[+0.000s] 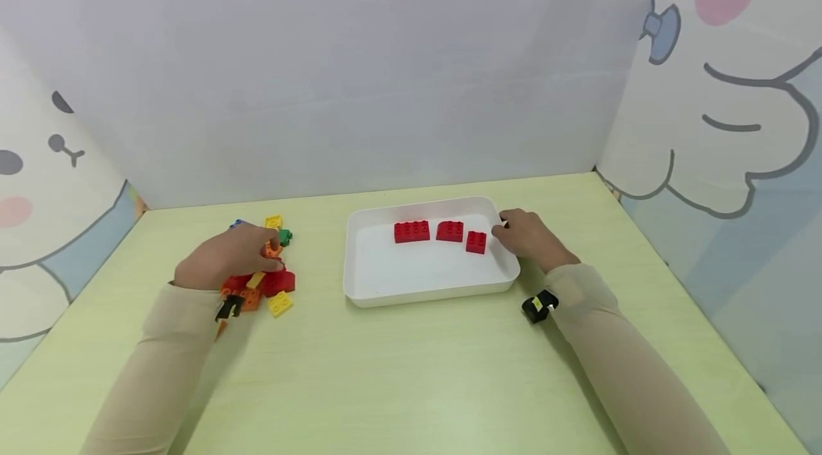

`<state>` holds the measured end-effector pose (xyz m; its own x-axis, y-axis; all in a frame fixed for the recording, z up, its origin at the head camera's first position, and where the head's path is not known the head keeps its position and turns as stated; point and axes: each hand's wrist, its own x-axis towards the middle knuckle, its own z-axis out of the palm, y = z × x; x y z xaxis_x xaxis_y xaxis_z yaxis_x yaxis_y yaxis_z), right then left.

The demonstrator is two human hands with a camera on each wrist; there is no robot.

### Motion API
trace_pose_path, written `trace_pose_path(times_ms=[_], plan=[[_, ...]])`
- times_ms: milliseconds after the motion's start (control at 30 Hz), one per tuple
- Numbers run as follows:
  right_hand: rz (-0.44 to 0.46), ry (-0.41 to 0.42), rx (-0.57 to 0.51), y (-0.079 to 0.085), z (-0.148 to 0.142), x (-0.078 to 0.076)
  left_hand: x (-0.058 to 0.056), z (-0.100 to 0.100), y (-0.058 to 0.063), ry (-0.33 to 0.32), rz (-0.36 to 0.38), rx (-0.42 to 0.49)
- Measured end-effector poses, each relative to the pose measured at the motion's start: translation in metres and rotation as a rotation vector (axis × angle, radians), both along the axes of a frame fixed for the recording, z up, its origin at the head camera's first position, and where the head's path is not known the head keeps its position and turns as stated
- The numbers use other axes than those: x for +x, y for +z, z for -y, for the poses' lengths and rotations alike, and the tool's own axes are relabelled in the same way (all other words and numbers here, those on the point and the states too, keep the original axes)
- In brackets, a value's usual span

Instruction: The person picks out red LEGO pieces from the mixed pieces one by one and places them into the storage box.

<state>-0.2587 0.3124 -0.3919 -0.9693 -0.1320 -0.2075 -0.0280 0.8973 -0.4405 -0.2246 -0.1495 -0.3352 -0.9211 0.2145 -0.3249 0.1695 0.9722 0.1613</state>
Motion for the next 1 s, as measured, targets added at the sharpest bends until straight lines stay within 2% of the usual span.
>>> trace_pose_path(times_ms=[233, 633, 767, 1000], plan=[[-0.007, 0.006, 0.013, 0.0, 0.0, -0.001, -0.002, 0.0, -0.002, -0.033, -0.044, -0.042], [-0.023, 0.009, 0.02, 0.001, 0.0, 0.0, -0.008, -0.004, -0.013, -0.069, -0.064, -0.01], [-0.012, 0.002, 0.016, 0.002, 0.001, 0.0, -0.01, -0.004, -0.011, -0.113, -0.124, 0.002], [-0.007, -0.005, 0.014, -0.001, 0.001, 0.0, -0.01, -0.005, 0.0, -0.137, -0.302, 0.065]])
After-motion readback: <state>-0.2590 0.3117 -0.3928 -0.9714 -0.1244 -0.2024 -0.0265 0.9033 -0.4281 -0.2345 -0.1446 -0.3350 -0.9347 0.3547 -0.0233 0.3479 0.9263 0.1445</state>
